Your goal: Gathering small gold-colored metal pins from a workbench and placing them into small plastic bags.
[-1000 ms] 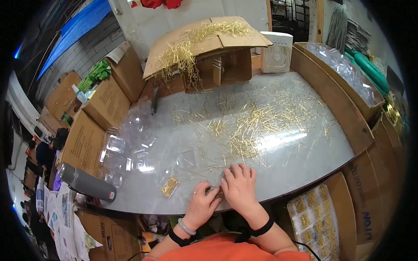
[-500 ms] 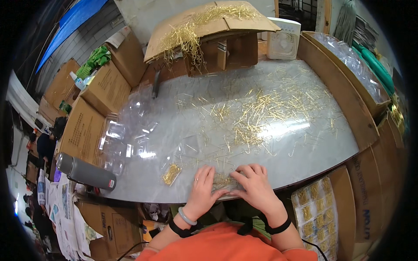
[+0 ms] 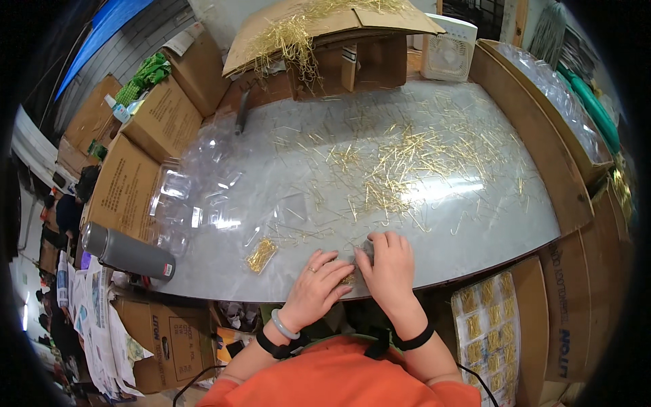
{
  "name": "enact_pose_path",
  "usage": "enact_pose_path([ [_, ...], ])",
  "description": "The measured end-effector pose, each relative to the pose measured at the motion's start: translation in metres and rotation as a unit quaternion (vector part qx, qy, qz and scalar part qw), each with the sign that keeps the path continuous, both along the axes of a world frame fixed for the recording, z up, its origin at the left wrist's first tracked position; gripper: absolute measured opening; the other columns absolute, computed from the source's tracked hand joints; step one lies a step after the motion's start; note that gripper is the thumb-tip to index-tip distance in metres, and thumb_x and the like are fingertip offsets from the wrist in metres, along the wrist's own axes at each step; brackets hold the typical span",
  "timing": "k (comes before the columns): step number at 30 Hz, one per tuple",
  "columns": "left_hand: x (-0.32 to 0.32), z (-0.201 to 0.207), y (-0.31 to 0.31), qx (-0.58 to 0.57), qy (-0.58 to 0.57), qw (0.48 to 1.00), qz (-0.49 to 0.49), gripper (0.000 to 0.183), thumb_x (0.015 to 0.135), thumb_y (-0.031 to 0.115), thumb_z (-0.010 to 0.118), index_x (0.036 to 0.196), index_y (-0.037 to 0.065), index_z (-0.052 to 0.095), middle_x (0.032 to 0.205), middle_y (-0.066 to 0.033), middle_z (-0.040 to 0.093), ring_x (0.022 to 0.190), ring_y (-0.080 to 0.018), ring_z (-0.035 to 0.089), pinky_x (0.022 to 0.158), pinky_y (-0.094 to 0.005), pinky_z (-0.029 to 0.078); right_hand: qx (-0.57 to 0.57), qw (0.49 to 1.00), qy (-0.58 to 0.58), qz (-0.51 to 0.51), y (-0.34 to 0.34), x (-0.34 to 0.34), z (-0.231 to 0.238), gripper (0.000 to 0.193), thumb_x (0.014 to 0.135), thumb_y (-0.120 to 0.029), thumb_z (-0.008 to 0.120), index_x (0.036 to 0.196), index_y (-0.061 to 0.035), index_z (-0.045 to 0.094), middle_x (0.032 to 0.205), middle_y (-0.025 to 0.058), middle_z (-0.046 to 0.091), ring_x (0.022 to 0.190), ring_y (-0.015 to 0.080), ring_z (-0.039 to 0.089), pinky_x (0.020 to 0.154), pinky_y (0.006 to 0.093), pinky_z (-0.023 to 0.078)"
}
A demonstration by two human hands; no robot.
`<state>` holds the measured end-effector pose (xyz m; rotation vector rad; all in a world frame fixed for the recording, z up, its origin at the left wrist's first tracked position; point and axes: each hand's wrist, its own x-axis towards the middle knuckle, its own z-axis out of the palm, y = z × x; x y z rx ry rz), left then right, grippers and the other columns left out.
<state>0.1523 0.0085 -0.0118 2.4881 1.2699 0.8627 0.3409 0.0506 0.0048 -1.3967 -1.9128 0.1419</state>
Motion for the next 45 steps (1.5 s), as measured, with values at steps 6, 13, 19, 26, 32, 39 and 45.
enact_pose_path([
  [6,0.003,0.001,-0.003,-0.013,-0.039,0.999,0.022,0.043,0.089,0.018,0.076,0.128,0.002,0.064,0.126,-0.0129,0.062,0.123,-0.0325,0.057,0.115,-0.0527,0.041,-0.14,0.985,0.035,0.097,0.004,0.015,-0.007,0.021,0.085,-0.013,0.077,0.102,-0.0062,0.068,0.097,0.0127,0.063,0.097,0.0358,0.06,0.082,0.0456,0.049],
  [13,0.003,0.0,-0.002,0.0,-0.027,0.999,0.02,0.041,0.09,0.017,0.075,0.127,0.001,0.065,0.125,-0.0135,0.063,0.124,-0.0327,0.057,0.115,-0.0527,0.042,-0.027,0.998,-0.053,0.023,0.006,0.009,0.002,0.025,0.086,-0.008,0.073,0.111,-0.0081,0.069,0.103,0.0114,0.062,0.098,0.0346,0.059,0.084,0.0464,0.048],
  [19,0.003,-0.001,-0.002,0.01,-0.011,1.0,0.018,0.037,0.091,0.017,0.074,0.123,0.001,0.068,0.126,-0.0114,0.065,0.125,-0.0324,0.057,0.114,-0.0532,0.042,-0.023,0.979,-0.085,0.182,0.012,0.017,-0.005,0.029,0.09,-0.006,0.067,0.119,-0.0074,0.066,0.115,0.0117,0.064,0.104,0.0346,0.058,0.087,0.0461,0.047],
  [26,0.005,0.002,-0.001,0.011,-0.016,1.0,0.01,0.035,0.091,0.016,0.074,0.122,0.001,0.069,0.126,-0.0125,0.065,0.125,-0.0324,0.058,0.114,-0.053,0.043,-0.019,0.998,-0.062,0.013,0.007,0.022,-0.01,0.039,0.091,-0.013,0.069,0.129,-0.0053,0.063,0.122,0.0125,0.063,0.112,0.0348,0.056,0.099,0.0473,0.042],
  [32,0.002,-0.002,-0.004,-0.015,-0.033,0.999,0.026,0.044,0.088,0.016,0.076,0.128,-0.001,0.065,0.129,-0.0143,0.063,0.126,-0.0339,0.057,0.115,-0.0539,0.042,-0.06,0.983,-0.054,0.166,-0.026,0.041,0.015,0.04,0.086,-0.018,0.076,0.123,-0.0092,0.066,0.118,0.0074,0.062,0.109,0.0313,0.056,0.096,0.0467,0.042],
  [39,0.004,0.005,-0.001,-0.022,-0.003,1.0,0.012,0.054,0.088,0.016,0.076,0.136,-0.001,0.058,0.135,-0.0154,0.059,0.129,-0.0354,0.054,0.116,-0.0543,0.04,-0.034,0.98,-0.009,0.197,-0.016,0.031,-0.013,0.028,0.081,-0.005,0.075,0.109,-0.0106,0.073,0.106,0.0063,0.069,0.101,0.03,0.062,0.086,0.0392,0.05],
  [45,0.004,0.003,-0.002,-0.008,-0.003,1.0,0.021,0.049,0.09,0.016,0.075,0.134,0.001,0.062,0.132,-0.0124,0.062,0.13,-0.0342,0.054,0.116,-0.0537,0.04,-0.024,0.995,-0.002,0.097,-0.002,0.021,-0.015,0.036,0.087,-0.002,0.066,0.123,-0.0067,0.068,0.122,0.0104,0.069,0.112,0.032,0.061,0.093,0.042,0.048],
])
